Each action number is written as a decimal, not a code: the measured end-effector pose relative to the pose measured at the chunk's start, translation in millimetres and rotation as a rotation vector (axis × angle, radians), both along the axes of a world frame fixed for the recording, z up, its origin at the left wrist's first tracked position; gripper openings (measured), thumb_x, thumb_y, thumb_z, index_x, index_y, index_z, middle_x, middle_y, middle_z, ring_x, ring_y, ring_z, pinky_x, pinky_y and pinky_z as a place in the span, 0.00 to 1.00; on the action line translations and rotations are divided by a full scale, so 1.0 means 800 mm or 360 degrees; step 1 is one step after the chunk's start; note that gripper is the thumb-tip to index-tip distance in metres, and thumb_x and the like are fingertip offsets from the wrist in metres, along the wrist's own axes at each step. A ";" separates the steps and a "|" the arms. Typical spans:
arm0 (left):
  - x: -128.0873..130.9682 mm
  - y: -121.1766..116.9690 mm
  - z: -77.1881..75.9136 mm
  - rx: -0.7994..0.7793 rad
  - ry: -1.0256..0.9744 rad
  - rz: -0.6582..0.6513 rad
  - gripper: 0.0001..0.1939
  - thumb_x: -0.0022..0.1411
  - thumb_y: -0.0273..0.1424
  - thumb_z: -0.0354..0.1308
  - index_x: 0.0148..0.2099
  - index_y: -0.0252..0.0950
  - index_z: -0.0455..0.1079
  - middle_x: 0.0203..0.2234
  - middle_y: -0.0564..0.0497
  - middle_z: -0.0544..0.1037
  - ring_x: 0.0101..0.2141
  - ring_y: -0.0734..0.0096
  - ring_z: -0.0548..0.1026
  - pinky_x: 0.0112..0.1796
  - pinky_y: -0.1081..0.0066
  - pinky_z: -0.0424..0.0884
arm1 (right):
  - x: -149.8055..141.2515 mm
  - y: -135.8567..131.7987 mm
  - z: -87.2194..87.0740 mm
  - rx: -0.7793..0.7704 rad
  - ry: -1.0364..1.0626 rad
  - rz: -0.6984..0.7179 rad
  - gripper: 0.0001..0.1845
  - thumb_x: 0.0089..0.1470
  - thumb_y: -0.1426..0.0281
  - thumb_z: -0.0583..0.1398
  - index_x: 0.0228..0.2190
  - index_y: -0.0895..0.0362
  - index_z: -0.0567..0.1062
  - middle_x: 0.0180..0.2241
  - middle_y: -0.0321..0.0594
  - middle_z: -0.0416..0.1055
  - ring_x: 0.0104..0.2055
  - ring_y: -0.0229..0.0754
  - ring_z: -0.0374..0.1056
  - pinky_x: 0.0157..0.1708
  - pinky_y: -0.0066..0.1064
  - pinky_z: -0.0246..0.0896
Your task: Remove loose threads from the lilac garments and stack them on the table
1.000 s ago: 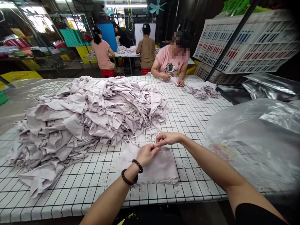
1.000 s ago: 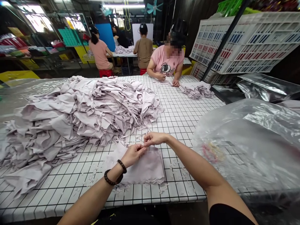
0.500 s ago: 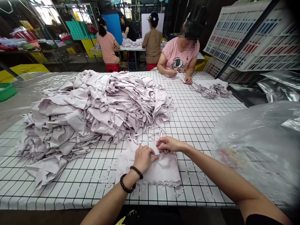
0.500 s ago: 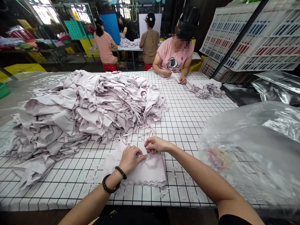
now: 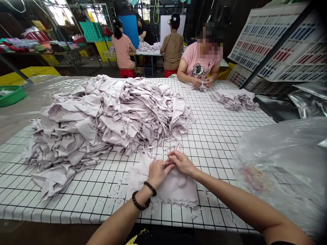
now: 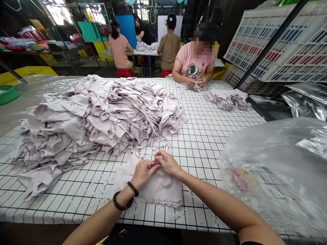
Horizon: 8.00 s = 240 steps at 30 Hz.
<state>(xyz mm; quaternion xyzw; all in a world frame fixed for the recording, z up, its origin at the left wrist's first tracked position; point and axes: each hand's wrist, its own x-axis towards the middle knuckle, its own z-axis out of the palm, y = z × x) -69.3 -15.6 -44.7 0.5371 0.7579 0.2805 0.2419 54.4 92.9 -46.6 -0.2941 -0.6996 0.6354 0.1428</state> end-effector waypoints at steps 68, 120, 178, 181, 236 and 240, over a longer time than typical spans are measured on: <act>-0.001 -0.010 -0.005 -0.0011 0.0226 -0.0150 0.09 0.57 0.37 0.59 0.29 0.40 0.76 0.30 0.50 0.75 0.39 0.60 0.66 0.39 0.63 0.59 | -0.034 -0.005 0.076 0.2064 -0.0957 0.1408 0.11 0.54 0.69 0.58 0.25 0.61 0.77 0.28 0.46 0.73 0.41 0.48 0.62 0.46 0.43 0.45; -0.127 0.102 0.019 0.0125 -0.0693 0.0117 0.19 0.54 0.45 0.57 0.26 0.32 0.75 0.18 0.53 0.72 0.25 0.69 0.70 0.30 0.72 0.65 | -0.088 -0.027 0.055 0.2260 -0.0418 0.0943 0.13 0.53 0.81 0.49 0.32 0.56 0.70 0.26 0.39 0.70 0.31 0.42 0.61 0.49 0.37 0.49; -0.092 0.016 0.009 0.0334 -0.0790 0.0283 0.20 0.58 0.47 0.54 0.37 0.33 0.70 0.29 0.49 0.75 0.25 0.74 0.68 0.27 0.74 0.62 | -0.100 0.034 0.042 -0.0258 0.0367 -0.0160 0.17 0.38 0.65 0.69 0.27 0.59 0.70 0.20 0.32 0.70 0.24 0.37 0.68 0.25 0.28 0.61; -0.092 0.016 0.010 0.0326 -0.0912 0.0215 0.20 0.59 0.46 0.54 0.37 0.32 0.72 0.29 0.48 0.76 0.28 0.70 0.72 0.28 0.74 0.64 | -0.101 0.033 0.043 -0.0288 0.0404 -0.0118 0.18 0.36 0.67 0.70 0.28 0.59 0.70 0.23 0.33 0.71 0.27 0.37 0.69 0.31 0.31 0.64; -0.075 0.029 0.003 0.0531 -0.0589 0.0816 0.13 0.53 0.39 0.60 0.33 0.34 0.76 0.26 0.48 0.79 0.25 0.69 0.73 0.29 0.72 0.66 | -0.100 0.012 0.035 0.1166 0.0099 -0.0254 0.04 0.50 0.75 0.57 0.30 0.55 0.67 0.29 0.38 0.73 0.28 0.39 0.67 0.29 0.28 0.60; -0.072 0.028 0.006 0.0652 -0.0337 0.0770 0.07 0.54 0.34 0.59 0.33 0.36 0.75 0.27 0.49 0.79 0.28 0.68 0.74 0.32 0.71 0.67 | -0.101 0.011 0.034 0.1189 0.0078 -0.0252 0.04 0.50 0.76 0.56 0.29 0.55 0.67 0.28 0.38 0.72 0.29 0.40 0.67 0.30 0.28 0.60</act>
